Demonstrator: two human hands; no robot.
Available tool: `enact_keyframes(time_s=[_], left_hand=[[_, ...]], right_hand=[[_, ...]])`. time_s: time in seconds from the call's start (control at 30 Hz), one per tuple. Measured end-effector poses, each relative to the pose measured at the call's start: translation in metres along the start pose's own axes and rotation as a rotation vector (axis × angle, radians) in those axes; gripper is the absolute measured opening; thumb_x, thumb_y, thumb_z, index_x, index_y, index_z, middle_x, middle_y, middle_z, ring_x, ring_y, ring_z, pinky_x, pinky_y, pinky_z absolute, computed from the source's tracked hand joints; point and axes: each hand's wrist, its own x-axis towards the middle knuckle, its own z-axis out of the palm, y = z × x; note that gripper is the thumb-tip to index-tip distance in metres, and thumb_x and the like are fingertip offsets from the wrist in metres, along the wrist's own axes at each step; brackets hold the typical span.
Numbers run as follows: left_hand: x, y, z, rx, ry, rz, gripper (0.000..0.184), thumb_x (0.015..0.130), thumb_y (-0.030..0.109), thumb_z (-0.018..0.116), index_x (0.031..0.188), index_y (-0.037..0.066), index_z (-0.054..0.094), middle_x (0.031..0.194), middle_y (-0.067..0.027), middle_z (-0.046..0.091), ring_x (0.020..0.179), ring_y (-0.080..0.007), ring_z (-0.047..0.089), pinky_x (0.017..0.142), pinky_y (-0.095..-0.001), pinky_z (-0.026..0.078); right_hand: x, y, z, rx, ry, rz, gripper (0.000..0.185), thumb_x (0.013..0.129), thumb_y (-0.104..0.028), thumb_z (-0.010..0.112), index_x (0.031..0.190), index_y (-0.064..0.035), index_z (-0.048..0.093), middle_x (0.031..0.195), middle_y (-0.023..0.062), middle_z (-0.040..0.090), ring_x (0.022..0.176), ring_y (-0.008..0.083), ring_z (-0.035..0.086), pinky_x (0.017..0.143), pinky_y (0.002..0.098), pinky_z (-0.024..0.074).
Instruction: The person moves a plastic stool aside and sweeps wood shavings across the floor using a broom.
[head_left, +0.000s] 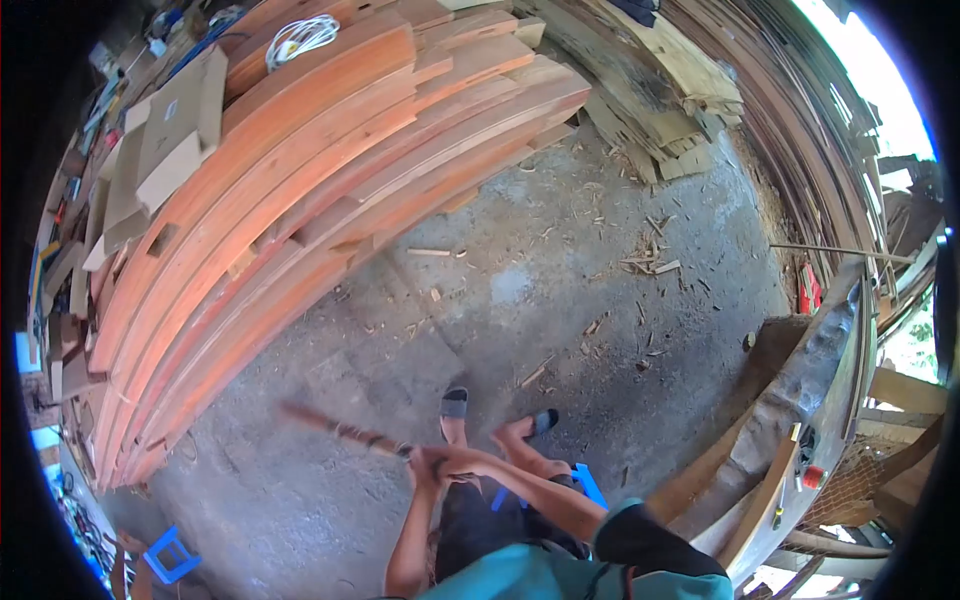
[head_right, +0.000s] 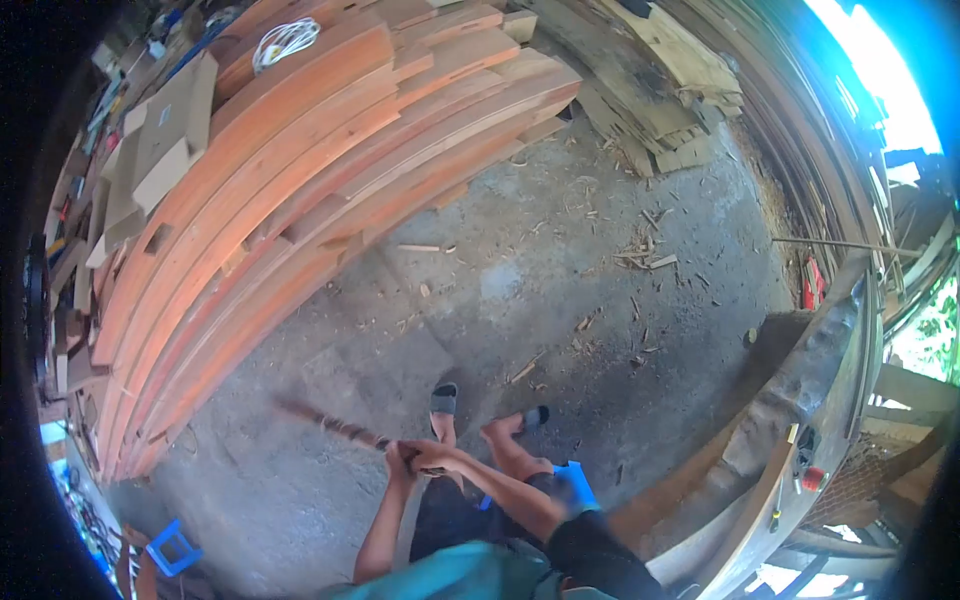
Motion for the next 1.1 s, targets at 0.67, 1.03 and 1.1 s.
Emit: enact_keyframes(time_s=[0.67,1.03,1.1], left_hand=[[0.003,-0.063,0.253,1.346,-0.424,-0.085,0.068,0.070,0.050,0.045,0.110,-0.003,0.033,0.100,-0.0214,0.047,0.097,-0.0299,0.045,0.083,-0.0353,0.032],[0.086,-0.010,0.069,0.202,0.023,-0.307,0.047,0.077,0.038,0.025,0.086,-0.001,0.051,0.081,-0.0125,0.054,0.075,-0.0243,0.054,0.067,-0.0339,0.046],[0.148,-0.024,0.083,0.164,-0.106,-0.303,0.050,0.077,0.038,0.022,0.086,-0.002,0.052,0.081,-0.0127,0.055,0.076,-0.0239,0.054,0.068,-0.0340,0.046]], right_hand=[[-0.153,0.036,-0.032,0.364,0.984,-0.113,0.074,0.070,-0.011,0.048,0.125,-0.0049,-0.001,0.108,0.0151,0.041,0.079,0.0185,0.051,0.066,0.0240,0.0410],[0.023,0.033,-0.083,0.040,0.187,-0.060,0.058,0.066,-0.009,0.051,0.119,-0.0043,0.028,0.094,0.0096,0.050,0.076,0.0150,0.051,0.063,0.0227,0.0409],[0.060,0.065,-0.131,0.179,0.154,-0.016,0.056,0.067,-0.008,0.052,0.119,-0.0051,0.030,0.092,0.0082,0.051,0.075,0.0139,0.050,0.062,0.0220,0.0407]])
